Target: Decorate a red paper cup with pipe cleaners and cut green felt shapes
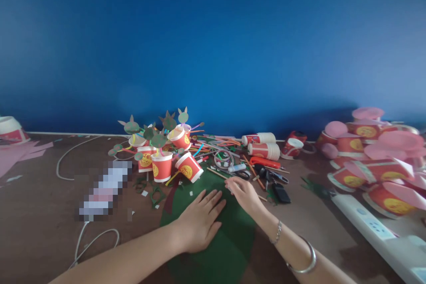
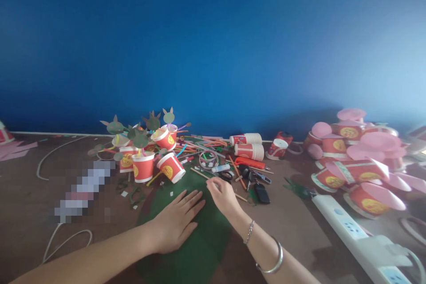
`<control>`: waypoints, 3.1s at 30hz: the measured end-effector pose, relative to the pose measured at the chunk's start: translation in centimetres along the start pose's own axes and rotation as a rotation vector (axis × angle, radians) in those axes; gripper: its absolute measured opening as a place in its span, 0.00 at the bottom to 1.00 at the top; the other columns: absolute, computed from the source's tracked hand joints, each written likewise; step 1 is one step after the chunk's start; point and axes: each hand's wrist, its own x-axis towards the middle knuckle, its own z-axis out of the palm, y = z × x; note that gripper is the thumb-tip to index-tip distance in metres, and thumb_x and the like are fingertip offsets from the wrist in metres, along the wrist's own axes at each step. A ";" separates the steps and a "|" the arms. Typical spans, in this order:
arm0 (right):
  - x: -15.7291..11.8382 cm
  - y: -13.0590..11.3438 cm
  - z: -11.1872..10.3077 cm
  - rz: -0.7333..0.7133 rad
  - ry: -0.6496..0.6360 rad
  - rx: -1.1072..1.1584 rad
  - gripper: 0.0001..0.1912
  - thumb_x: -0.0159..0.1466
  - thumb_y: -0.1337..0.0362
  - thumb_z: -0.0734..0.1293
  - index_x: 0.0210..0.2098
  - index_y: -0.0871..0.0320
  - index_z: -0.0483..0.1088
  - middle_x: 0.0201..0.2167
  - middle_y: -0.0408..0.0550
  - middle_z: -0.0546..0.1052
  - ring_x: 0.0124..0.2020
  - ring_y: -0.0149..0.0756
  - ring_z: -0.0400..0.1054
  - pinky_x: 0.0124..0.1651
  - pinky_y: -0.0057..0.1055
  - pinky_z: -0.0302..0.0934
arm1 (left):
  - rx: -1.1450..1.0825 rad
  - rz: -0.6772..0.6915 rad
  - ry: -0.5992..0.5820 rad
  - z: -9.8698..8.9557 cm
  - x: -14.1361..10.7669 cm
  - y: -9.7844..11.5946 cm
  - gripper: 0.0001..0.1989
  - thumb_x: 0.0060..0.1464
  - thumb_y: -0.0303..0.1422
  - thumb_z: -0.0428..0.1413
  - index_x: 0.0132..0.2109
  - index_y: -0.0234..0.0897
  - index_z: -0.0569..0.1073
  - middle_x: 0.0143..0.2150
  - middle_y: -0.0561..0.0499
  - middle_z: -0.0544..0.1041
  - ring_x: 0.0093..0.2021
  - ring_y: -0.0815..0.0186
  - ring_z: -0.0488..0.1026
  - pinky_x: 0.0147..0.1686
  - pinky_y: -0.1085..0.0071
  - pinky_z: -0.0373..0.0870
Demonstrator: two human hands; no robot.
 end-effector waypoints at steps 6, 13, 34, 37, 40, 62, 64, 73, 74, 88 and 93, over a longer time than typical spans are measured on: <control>0.2 -0.1 -0.5 -0.058 0.065 -0.076 0.17 0.61 0.55 0.57 0.30 0.60 0.71 0.27 0.48 0.75 0.31 0.38 0.67 0.34 0.29 0.58 | -0.011 0.053 -0.058 -0.5 -1.3 0.1 0.28 0.61 0.37 0.40 0.66 0.36 0.44 0.68 0.43 0.46 0.67 0.57 0.42 0.63 0.53 0.42; 0.4 0.4 0.2 -0.141 0.126 -0.116 0.17 0.61 0.56 0.57 0.39 0.60 0.71 0.40 0.54 0.76 0.44 0.43 0.69 0.47 0.36 0.60 | -0.037 0.019 -0.055 -0.3 0.3 -0.2 0.27 0.62 0.38 0.39 0.65 0.36 0.47 0.68 0.43 0.47 0.67 0.56 0.42 0.63 0.53 0.41; -2.3 -1.9 1.9 -0.376 -0.132 -0.082 0.25 0.52 0.63 0.70 0.49 0.56 0.63 0.45 0.50 0.71 0.46 0.41 0.66 0.49 0.36 0.61 | -1.133 -0.340 0.468 -0.9 0.9 -3.6 0.17 0.60 0.36 0.44 0.52 0.35 0.67 0.53 0.41 0.71 0.55 0.58 0.67 0.56 0.58 0.61; -3.5 -2.8 3.0 -0.517 -0.298 -0.233 0.31 0.51 0.60 0.72 0.52 0.56 0.61 0.46 0.51 0.71 0.49 0.43 0.64 0.52 0.39 0.58 | -1.362 -0.406 0.500 -1.4 0.9 -3.1 0.21 0.60 0.43 0.44 0.51 0.32 0.67 0.53 0.40 0.71 0.54 0.57 0.68 0.56 0.57 0.61; -3.5 -3.2 3.2 -0.570 -0.343 -0.318 0.37 0.49 0.53 0.73 0.54 0.58 0.60 0.47 0.53 0.71 0.49 0.46 0.63 0.52 0.42 0.58 | -1.261 -0.451 0.524 -2.0 0.3 -2.5 0.22 0.59 0.45 0.43 0.51 0.33 0.66 0.52 0.40 0.71 0.53 0.57 0.68 0.55 0.57 0.62; 6.7 0.3 -4.3 -0.133 0.228 -0.821 0.10 0.57 0.71 0.61 0.34 0.58 0.73 0.34 0.50 0.77 0.39 0.41 0.69 0.40 0.31 0.56 | -0.389 -0.255 0.255 -0.9 -2.9 -1.5 0.35 0.46 0.29 0.54 0.61 0.39 0.51 0.55 0.41 0.65 0.55 0.53 0.61 0.55 0.53 0.56; 7.0 0.6 -5.2 -0.095 0.253 -0.827 0.11 0.57 0.71 0.60 0.35 0.58 0.73 0.33 0.51 0.78 0.37 0.41 0.69 0.37 0.31 0.56 | -0.390 -0.261 0.254 -0.9 -2.9 -1.5 0.36 0.47 0.33 0.55 0.62 0.38 0.50 0.58 0.39 0.62 0.58 0.52 0.58 0.57 0.52 0.55; 7.8 -0.4 -4.1 -0.176 0.205 -0.830 0.11 0.59 0.68 0.61 0.36 0.57 0.74 0.36 0.49 0.78 0.40 0.42 0.69 0.41 0.35 0.56 | -0.362 -0.395 0.247 -1.0 -1.7 -1.1 0.40 0.43 0.44 0.60 0.60 0.36 0.54 0.52 0.38 0.67 0.53 0.49 0.63 0.52 0.50 0.60; 8.0 -0.8 -3.4 -0.216 0.179 -0.829 0.11 0.60 0.67 0.61 0.36 0.57 0.75 0.38 0.50 0.78 0.42 0.42 0.68 0.43 0.35 0.56 | -0.347 -0.405 0.259 -1.0 -1.5 -0.9 0.40 0.44 0.45 0.60 0.60 0.35 0.54 0.50 0.39 0.68 0.52 0.50 0.64 0.51 0.50 0.60; 11.7 -5.5 4.9 -0.714 -0.327 -0.973 0.12 0.63 0.68 0.60 0.42 0.60 0.74 0.45 0.54 0.74 0.51 0.41 0.62 0.57 0.35 0.50 | -0.321 -0.416 0.397 -0.3 -0.8 -1.2 0.32 0.49 0.39 0.55 0.60 0.38 0.56 0.54 0.41 0.68 0.54 0.52 0.64 0.53 0.53 0.61; 10.9 -5.8 3.7 -0.604 -0.303 -1.078 0.17 0.59 0.74 0.60 0.48 0.64 0.68 0.46 0.62 0.71 0.50 0.47 0.64 0.51 0.39 0.56 | -0.361 -0.433 0.440 -0.6 -0.5 -2.4 0.29 0.52 0.38 0.53 0.60 0.36 0.57 0.56 0.39 0.66 0.57 0.53 0.61 0.55 0.54 0.59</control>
